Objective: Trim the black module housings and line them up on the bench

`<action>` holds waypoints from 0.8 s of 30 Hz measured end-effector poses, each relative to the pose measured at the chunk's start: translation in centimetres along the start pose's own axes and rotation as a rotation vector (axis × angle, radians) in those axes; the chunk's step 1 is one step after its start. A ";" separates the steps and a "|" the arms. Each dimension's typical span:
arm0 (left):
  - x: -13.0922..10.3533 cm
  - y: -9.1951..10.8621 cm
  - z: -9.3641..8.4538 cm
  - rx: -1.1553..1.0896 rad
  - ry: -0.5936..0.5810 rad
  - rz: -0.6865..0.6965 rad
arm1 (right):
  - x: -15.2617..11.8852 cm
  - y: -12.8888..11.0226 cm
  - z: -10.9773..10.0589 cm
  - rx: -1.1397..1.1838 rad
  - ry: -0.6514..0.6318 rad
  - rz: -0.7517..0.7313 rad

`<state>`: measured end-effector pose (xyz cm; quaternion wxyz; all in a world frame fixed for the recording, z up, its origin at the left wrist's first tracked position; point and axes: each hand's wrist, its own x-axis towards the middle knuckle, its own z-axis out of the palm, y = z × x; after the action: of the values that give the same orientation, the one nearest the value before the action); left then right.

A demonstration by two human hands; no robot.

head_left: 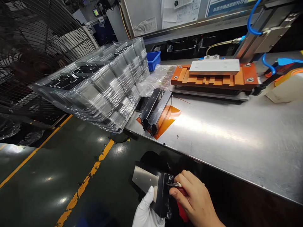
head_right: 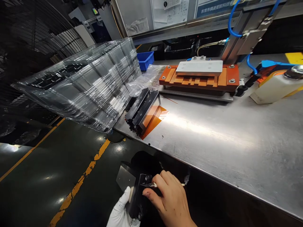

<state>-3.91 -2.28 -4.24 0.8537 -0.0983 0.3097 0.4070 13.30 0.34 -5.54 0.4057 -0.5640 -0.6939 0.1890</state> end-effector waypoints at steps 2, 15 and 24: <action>0.0 0.0 -0.7 0.002 0.045 0.025 | 0.0 0.0 0.1 0.001 0.021 0.007; 0.6 0.6 -0.1 0.039 0.139 0.077 | -2.1 -0.3 0.0 0.094 -0.098 0.078; 1.1 1.0 -0.2 0.122 0.147 0.141 | -3.7 0.2 2.5 0.013 0.208 0.228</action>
<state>-4.21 -1.05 -4.95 0.8023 -0.0535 0.4018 0.4381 11.62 -2.57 -8.50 0.4551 -0.6531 -0.5782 0.1788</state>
